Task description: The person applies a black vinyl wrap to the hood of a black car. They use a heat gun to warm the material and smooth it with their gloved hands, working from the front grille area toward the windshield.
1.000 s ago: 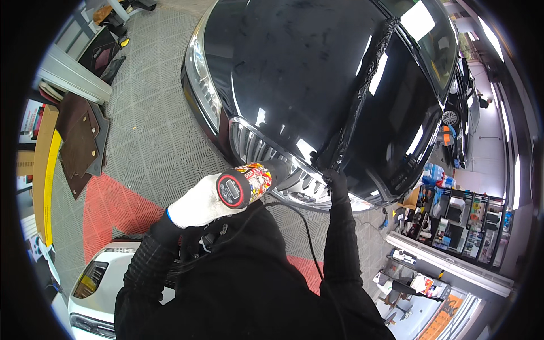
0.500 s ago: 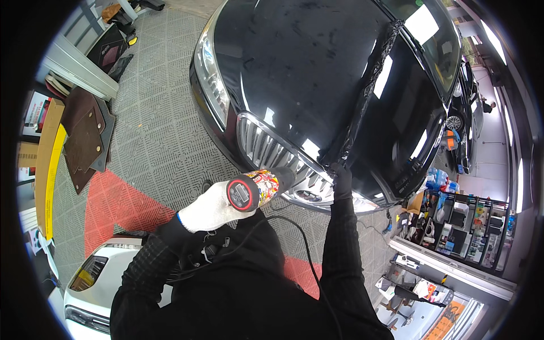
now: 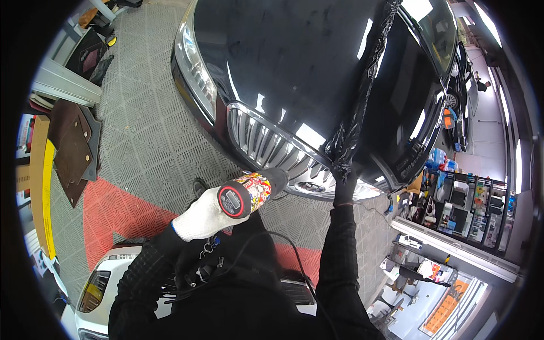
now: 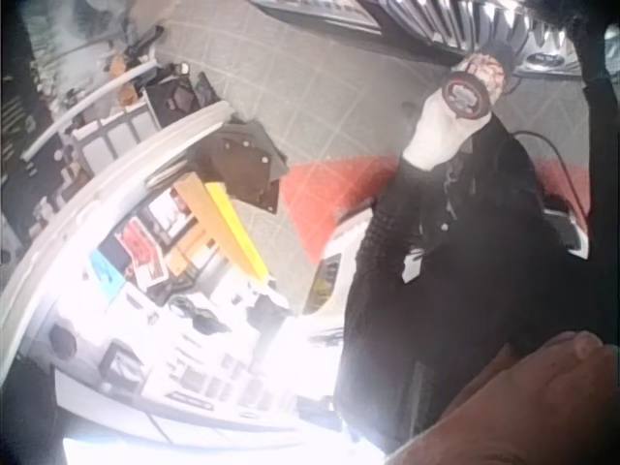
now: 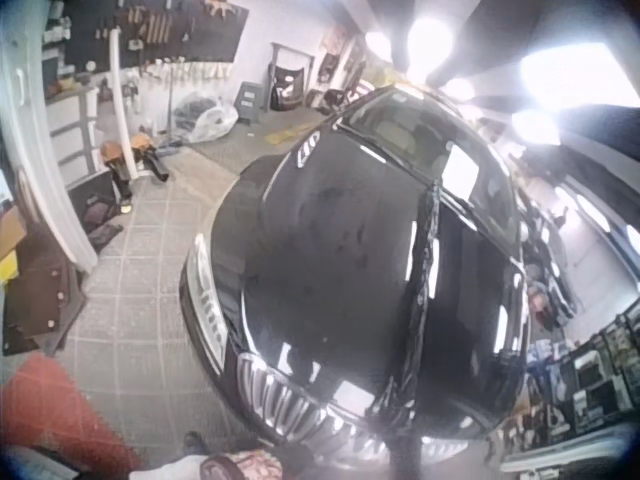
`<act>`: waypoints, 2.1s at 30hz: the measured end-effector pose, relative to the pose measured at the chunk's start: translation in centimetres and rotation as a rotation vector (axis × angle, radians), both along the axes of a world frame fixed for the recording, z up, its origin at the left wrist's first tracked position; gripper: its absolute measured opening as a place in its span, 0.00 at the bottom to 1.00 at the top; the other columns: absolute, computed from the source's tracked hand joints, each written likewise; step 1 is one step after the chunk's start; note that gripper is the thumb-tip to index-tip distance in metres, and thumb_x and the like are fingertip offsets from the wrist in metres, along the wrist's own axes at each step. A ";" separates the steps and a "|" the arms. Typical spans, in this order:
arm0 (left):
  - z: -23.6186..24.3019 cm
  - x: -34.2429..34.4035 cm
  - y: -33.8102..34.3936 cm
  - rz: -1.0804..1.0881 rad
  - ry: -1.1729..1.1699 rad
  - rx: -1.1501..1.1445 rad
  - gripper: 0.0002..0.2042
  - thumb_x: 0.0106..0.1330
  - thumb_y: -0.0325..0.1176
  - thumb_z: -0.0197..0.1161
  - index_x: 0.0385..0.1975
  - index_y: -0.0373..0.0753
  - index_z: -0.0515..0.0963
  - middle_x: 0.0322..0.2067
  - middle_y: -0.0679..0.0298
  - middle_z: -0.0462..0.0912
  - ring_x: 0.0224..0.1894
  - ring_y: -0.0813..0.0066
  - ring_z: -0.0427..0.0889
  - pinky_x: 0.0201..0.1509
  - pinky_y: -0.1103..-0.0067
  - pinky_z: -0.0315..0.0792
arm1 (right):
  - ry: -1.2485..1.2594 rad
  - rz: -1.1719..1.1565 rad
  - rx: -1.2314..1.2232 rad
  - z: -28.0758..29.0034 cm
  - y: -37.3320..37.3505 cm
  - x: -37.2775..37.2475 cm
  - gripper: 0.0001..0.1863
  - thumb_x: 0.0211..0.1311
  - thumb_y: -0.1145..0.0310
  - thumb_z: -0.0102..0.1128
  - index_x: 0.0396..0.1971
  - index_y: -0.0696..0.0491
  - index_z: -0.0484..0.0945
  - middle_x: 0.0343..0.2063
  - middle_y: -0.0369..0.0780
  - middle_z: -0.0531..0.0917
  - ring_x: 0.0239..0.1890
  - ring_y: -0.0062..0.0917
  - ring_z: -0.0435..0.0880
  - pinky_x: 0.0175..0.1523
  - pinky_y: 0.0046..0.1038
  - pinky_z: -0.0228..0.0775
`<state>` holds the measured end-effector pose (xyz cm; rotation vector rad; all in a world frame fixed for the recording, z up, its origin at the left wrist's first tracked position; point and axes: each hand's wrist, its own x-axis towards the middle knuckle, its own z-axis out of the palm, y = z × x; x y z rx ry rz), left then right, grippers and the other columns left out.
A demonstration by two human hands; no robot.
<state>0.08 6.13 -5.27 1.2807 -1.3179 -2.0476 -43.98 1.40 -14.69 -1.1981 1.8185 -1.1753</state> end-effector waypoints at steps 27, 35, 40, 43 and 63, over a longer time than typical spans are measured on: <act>-1.6 -1.3 1.8 -0.075 -0.124 -0.136 0.37 0.64 0.39 0.80 0.69 0.30 0.69 0.57 0.47 0.84 0.60 0.56 0.87 0.66 0.68 0.81 | 0.229 -0.266 -0.057 -1.2 0.6 2.8 0.14 0.74 0.71 0.63 0.53 0.62 0.86 0.45 0.44 0.91 0.43 0.29 0.87 0.50 0.33 0.78; -2.2 -2.3 1.6 0.015 -0.062 -0.213 0.39 0.63 0.41 0.81 0.70 0.29 0.68 0.57 0.46 0.84 0.60 0.54 0.86 0.66 0.67 0.82 | 0.095 -0.273 -0.037 -0.6 0.3 3.9 0.20 0.73 0.75 0.63 0.62 0.60 0.81 0.47 0.40 0.90 0.40 0.24 0.86 0.44 0.29 0.79; -2.4 -2.6 1.0 -0.027 -0.086 -0.088 0.42 0.61 0.39 0.82 0.72 0.30 0.67 0.60 0.48 0.83 0.62 0.58 0.85 0.68 0.69 0.79 | 0.036 -0.338 -0.015 0.4 -0.2 5.4 0.16 0.74 0.73 0.64 0.58 0.57 0.82 0.39 0.36 0.88 0.31 0.20 0.83 0.35 0.25 0.73; -2.3 -2.9 1.0 0.001 -0.083 -0.155 0.37 0.63 0.40 0.80 0.67 0.30 0.69 0.56 0.47 0.84 0.60 0.55 0.86 0.65 0.67 0.82 | -0.037 -0.405 -0.045 0.3 -0.3 5.8 0.09 0.71 0.72 0.67 0.48 0.56 0.84 0.29 0.35 0.86 0.27 0.19 0.82 0.30 0.23 0.68; -3.4 -4.1 1.4 -0.010 -0.015 -0.090 0.37 0.63 0.39 0.81 0.67 0.30 0.70 0.57 0.49 0.84 0.60 0.57 0.86 0.65 0.68 0.82 | 0.009 -0.437 0.010 -1.2 0.0 5.5 0.19 0.74 0.66 0.69 0.58 0.60 0.82 0.42 0.40 0.89 0.28 0.20 0.84 0.31 0.26 0.76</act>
